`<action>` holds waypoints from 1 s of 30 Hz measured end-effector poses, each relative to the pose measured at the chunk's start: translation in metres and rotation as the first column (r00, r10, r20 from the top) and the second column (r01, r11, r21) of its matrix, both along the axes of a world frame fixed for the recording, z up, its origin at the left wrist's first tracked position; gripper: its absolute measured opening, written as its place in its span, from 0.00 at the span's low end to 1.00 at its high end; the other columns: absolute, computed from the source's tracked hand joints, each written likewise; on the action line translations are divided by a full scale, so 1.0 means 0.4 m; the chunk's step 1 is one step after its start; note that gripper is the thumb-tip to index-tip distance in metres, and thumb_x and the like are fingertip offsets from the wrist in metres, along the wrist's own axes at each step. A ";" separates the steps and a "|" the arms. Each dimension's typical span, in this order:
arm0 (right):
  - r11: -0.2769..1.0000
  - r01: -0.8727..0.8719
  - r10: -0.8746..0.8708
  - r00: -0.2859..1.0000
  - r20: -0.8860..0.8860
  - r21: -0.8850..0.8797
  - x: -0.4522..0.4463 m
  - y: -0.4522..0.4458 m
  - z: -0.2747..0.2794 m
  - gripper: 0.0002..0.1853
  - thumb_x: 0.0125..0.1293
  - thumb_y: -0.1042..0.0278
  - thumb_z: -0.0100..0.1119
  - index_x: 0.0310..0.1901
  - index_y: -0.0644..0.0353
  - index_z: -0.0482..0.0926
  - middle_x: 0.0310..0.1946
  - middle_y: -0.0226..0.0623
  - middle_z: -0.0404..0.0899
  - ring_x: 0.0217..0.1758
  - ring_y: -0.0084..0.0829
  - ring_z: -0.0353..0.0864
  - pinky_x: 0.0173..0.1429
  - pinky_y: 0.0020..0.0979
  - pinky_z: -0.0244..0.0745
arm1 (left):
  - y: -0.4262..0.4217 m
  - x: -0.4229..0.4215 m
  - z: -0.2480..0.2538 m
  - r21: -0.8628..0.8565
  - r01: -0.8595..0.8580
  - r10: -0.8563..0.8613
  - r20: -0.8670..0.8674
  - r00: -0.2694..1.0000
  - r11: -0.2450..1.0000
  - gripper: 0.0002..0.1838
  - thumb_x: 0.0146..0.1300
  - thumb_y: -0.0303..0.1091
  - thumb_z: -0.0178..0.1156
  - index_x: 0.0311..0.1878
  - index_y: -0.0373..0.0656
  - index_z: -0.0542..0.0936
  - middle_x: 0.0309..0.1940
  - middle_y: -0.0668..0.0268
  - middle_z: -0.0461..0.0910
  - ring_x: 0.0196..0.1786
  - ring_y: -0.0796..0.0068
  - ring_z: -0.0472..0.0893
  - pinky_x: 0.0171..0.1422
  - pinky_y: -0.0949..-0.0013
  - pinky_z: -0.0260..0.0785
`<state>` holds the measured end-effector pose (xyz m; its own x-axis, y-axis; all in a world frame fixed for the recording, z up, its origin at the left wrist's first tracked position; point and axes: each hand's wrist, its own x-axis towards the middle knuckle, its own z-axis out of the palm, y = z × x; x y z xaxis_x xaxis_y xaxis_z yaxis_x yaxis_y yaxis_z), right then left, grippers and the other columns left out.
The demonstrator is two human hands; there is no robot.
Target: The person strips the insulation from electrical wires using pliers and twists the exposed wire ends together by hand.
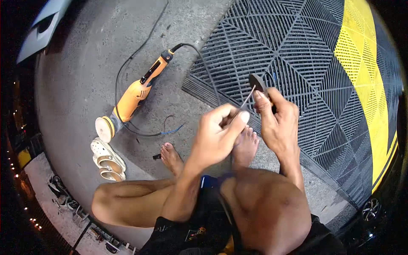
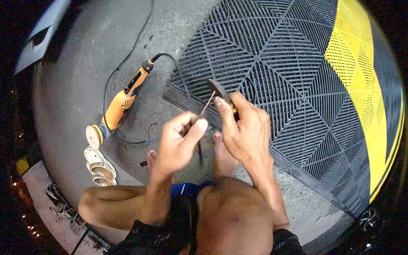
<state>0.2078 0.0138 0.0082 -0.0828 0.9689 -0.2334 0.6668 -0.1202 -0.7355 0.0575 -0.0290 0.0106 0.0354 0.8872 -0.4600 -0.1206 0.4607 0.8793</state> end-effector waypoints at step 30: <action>0.996 -0.085 0.070 0.916 -0.395 -0.018 -0.050 0.005 -0.011 0.08 0.68 0.68 0.58 0.42 0.64 0.74 0.27 0.48 0.77 0.29 0.46 0.80 0.32 0.36 0.72 | 0.074 -0.039 0.003 0.426 -0.299 0.349 -0.043 0.936 0.854 0.14 0.55 0.15 0.64 0.22 0.40 0.70 0.21 0.75 0.73 0.38 0.82 0.82 0.33 0.83 0.71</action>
